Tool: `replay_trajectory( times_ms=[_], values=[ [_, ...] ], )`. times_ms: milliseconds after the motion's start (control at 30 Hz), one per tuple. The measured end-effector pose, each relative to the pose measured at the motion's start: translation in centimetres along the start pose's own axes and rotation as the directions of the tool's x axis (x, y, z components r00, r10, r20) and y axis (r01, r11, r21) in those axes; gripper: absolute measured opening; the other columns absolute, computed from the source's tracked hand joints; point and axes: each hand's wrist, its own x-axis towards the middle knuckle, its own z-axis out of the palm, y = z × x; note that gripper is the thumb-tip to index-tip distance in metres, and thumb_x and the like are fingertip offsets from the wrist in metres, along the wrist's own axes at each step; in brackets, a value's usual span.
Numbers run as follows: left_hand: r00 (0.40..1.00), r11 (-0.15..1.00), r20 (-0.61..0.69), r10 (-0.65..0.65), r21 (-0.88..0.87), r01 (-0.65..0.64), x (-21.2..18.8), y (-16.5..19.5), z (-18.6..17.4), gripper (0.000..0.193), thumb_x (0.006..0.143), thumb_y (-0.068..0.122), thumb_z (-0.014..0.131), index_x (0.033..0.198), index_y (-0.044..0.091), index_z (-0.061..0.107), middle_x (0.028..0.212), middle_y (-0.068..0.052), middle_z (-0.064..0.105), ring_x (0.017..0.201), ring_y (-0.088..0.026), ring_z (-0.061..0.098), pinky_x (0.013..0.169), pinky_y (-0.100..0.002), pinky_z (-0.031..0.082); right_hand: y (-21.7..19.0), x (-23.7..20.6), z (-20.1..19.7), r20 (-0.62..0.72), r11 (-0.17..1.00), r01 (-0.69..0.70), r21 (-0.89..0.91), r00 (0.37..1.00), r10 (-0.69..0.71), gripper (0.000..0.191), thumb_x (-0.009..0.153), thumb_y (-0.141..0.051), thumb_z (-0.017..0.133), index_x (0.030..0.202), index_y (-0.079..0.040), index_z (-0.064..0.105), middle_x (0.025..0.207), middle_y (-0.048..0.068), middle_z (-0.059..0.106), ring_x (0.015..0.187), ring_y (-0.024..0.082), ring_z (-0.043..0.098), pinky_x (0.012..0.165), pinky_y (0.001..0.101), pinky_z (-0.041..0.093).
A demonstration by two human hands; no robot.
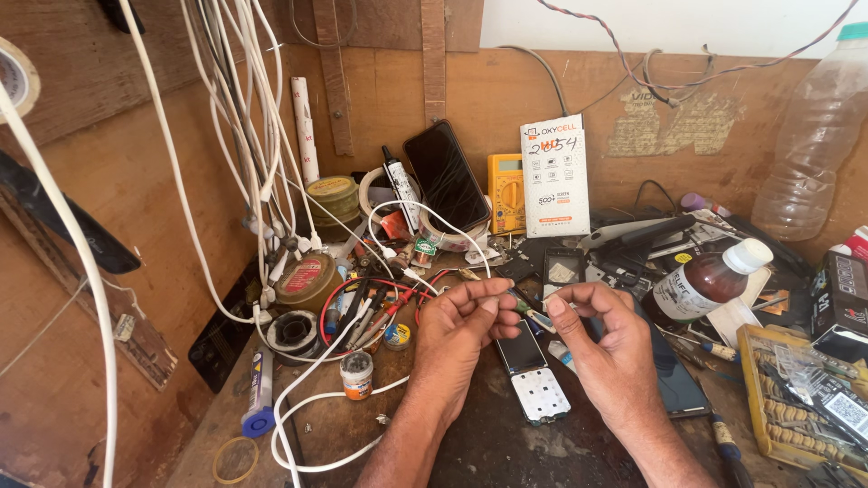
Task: The person works on a small mobile phone at a cluttered workbench, holding the phone body and its white back cover, then manipulating a small white component and a flex cable with both hands. They press and align small parts, reposition the phone repeatedly, and handle the keypad board and cover while fitting components together.
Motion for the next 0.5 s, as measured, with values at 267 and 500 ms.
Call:
replay_trajectory(
  times_ms=[267,500],
  values=[
    [0.998,0.987,0.056,0.018,-0.163,-0.008,-0.2,0.4,-0.4,0.02,0.096,0.011,0.056,0.099,-0.001,0.071,0.083,-0.008,0.069,0.078,-0.016,0.065,0.078,-0.033,0.057,0.2,0.1,0.0,0.006,1.0,0.017,-0.02,1.0,-0.017,0.027,0.094,-0.033,0.071,0.101,-0.007,0.075,0.093,0.006,0.068,0.098,0.015,0.06,0.089,0.0316,0.049],
    [0.906,0.909,0.42,-0.06,-0.352,0.223,-1.2,1.5,-0.2,0.018,0.102,0.019,0.068,0.094,0.003,0.065,0.084,-0.003,0.063,0.078,-0.012,0.059,0.075,-0.03,0.054,0.2,0.1,0.2,-0.031,1.0,0.006,0.022,0.999,-0.005,0.027,0.093,-0.031,0.071,0.103,-0.006,0.073,0.098,0.008,0.065,0.099,0.015,0.065,0.086,0.0317,0.052]
  ],
)
